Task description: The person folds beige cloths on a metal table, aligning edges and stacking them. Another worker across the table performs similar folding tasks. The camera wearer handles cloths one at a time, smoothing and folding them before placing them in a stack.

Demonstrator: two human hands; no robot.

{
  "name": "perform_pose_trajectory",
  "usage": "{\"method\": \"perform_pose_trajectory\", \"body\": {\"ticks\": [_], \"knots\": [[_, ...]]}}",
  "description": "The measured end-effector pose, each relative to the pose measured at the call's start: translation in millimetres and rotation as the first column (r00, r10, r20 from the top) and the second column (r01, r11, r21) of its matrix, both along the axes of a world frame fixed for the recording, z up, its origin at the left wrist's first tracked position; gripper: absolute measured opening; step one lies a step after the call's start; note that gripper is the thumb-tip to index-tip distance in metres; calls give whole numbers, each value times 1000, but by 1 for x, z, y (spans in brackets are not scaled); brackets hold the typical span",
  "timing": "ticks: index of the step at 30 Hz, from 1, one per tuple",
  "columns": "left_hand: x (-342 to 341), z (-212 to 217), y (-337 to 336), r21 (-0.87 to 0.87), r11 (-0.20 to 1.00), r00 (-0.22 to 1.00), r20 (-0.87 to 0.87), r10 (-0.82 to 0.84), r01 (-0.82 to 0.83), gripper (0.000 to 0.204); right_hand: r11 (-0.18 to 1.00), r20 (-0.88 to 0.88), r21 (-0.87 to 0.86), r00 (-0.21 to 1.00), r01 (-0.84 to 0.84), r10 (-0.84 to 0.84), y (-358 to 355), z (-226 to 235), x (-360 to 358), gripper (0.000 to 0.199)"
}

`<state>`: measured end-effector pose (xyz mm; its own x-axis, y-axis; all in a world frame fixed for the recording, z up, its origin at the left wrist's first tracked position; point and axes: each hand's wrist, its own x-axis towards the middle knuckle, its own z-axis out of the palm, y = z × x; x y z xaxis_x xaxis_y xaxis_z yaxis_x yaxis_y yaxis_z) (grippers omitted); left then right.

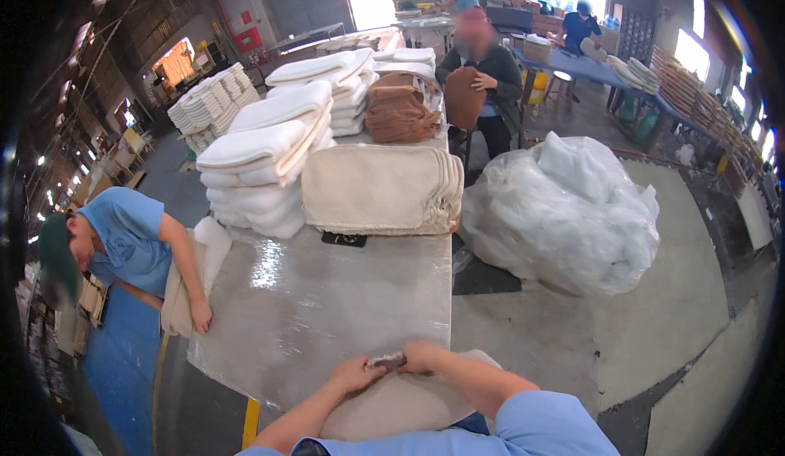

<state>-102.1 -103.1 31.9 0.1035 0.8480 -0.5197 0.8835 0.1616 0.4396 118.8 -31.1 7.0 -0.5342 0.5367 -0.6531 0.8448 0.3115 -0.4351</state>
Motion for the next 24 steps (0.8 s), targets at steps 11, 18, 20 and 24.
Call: {"method": "perform_pose_trajectory", "body": {"ticks": [11, 18, 20, 24], "knots": [[18, -38, -19, 145, 981, 983, -108, 146, -129, 26, 939, -203, 258, 963, 228, -178, -35, -22, 5, 28], [12, -35, -16, 167, 974, 986, -47, 161, -151, 26, 951, -196, 266, 975, 159, -108, -28, -19, 3, 30], [4, -31, -12, 130, 985, 991, -52, 120, -112, 27, 982, -143, 183, 989, 49, -23, -15, -9, 6, 35], [-23, -1, -15, -39, 995, 993, -74, 89, -92, 27, 992, 75, -120, 997, -27, 36, 29, 36, 36, 43]]}}
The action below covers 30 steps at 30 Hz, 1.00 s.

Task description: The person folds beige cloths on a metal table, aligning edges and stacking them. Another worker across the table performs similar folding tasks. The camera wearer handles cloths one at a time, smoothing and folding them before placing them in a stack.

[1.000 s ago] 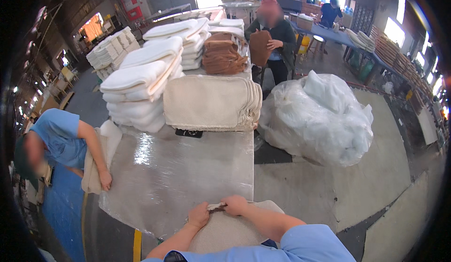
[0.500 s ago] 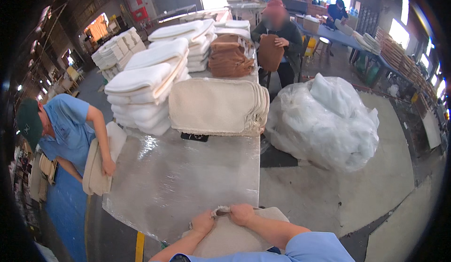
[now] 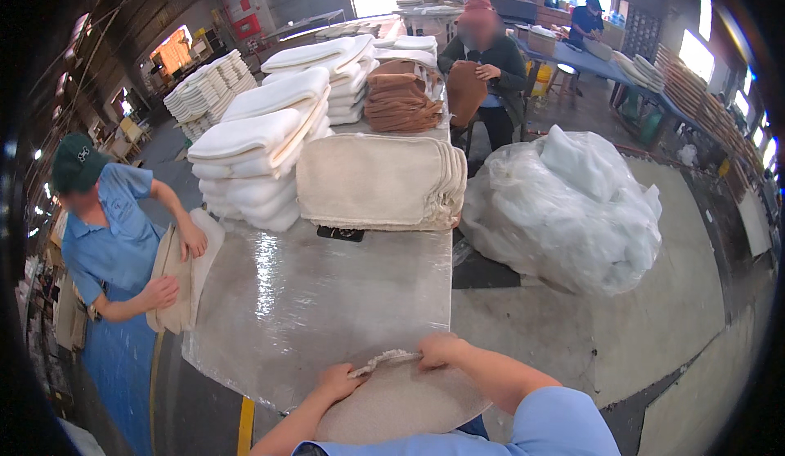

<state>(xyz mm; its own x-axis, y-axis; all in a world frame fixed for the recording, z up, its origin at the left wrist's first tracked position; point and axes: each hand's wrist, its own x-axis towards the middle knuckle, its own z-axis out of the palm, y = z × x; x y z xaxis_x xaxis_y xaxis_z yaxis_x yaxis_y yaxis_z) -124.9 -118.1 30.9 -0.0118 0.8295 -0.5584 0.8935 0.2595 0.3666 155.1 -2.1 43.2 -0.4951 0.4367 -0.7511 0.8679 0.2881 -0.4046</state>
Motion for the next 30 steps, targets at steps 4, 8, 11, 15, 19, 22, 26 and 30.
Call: {"method": "perform_pose_trajectory", "body": {"ticks": [4, 8, 11, 15, 19, 22, 26, 30], "knots": [[-11, -7, -18, 58, 996, 994, -92, -61, 67, 28, 926, -129, 338, 983, 169, -132, -22, -30, 13, 39], [-8, -22, -26, 197, 980, 987, -143, 67, -38, 26, 877, -267, 367, 938, 311, -221, -38, -47, 13, 32], [-5, -33, -26, 183, 981, 982, -164, 92, -62, 25, 847, -349, 386, 908, 366, -233, -32, -57, 15, 30], [-6, -32, -29, 165, 979, 982, -125, 139, -118, 28, 839, -371, 403, 903, 367, -217, -37, -61, 15, 30], [-11, -21, -19, 102, 986, 990, -40, 134, -130, 37, 855, -265, 372, 924, 360, -274, -25, -53, 13, 33], [-24, 3, -23, 67, 942, 927, 213, 309, -330, 54, 778, -409, 380, 845, 501, -344, -8, -34, 36, 53], [-64, 25, -75, 103, 874, 857, 278, 433, -475, 82, 836, -299, 233, 854, 497, -425, 5, 14, 113, 90], [-51, 54, -136, -348, 855, 712, 477, 515, -385, 76, 738, 217, -325, 806, 592, -551, -17, 54, 138, 122]]}}
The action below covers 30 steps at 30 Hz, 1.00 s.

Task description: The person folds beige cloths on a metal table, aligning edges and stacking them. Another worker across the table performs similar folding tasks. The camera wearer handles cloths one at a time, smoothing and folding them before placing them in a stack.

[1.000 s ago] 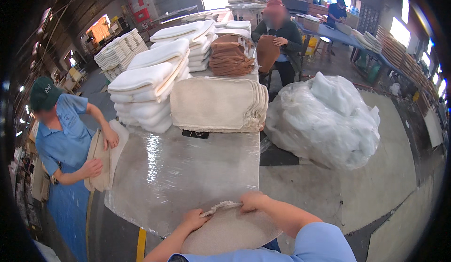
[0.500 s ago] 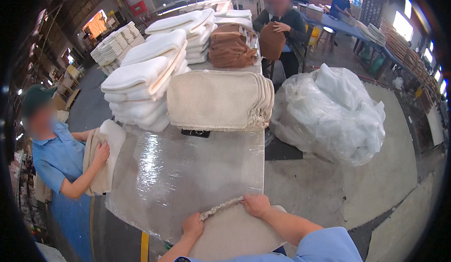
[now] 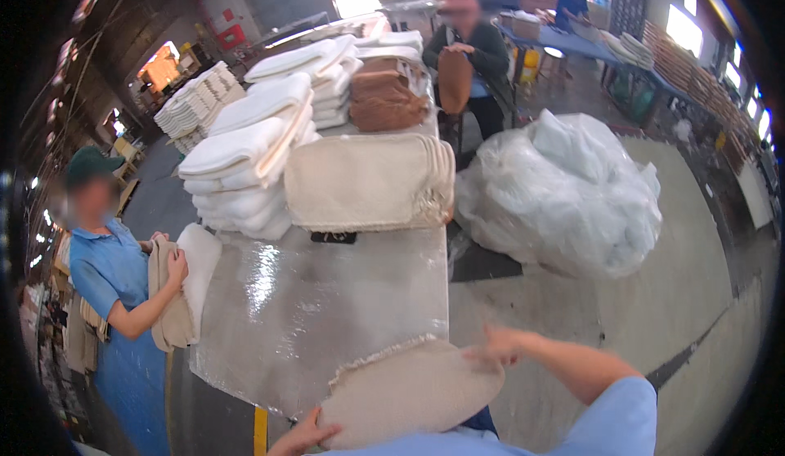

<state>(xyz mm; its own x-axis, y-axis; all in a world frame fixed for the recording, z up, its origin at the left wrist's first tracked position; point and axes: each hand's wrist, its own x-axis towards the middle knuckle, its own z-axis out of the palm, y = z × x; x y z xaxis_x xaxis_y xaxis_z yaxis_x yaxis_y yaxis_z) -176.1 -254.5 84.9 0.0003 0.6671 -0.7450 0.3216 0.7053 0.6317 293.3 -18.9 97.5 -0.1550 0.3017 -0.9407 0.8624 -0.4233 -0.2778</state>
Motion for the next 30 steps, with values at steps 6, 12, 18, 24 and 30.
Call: {"method": "perform_pose_trajectory", "body": {"ticks": [6, 12, 18, 24, 30], "knots": [[10, -24, 16, -199, 976, 962, -235, -140, 93, 117, 998, -64, 51, 998, 20, -17, -33, -55, -11, 131], [11, -77, 14, -160, 985, 884, -450, -124, 57, 122, 994, 114, -37, 988, -100, 103, -4, -53, -36, 129], [6, -94, 29, -546, 833, 880, -346, -325, 93, 122, 983, 114, -65, 978, -170, 177, 14, -67, -40, 123], [8, -57, 58, -517, 856, 916, -340, -212, 7, 110, 980, 100, -95, 977, -177, 186, 20, -81, -41, 118], [10, -56, 66, -520, 854, 931, -325, -168, -27, 108, 998, 53, -45, 998, -42, 44, 17, -73, -38, 113]]}}
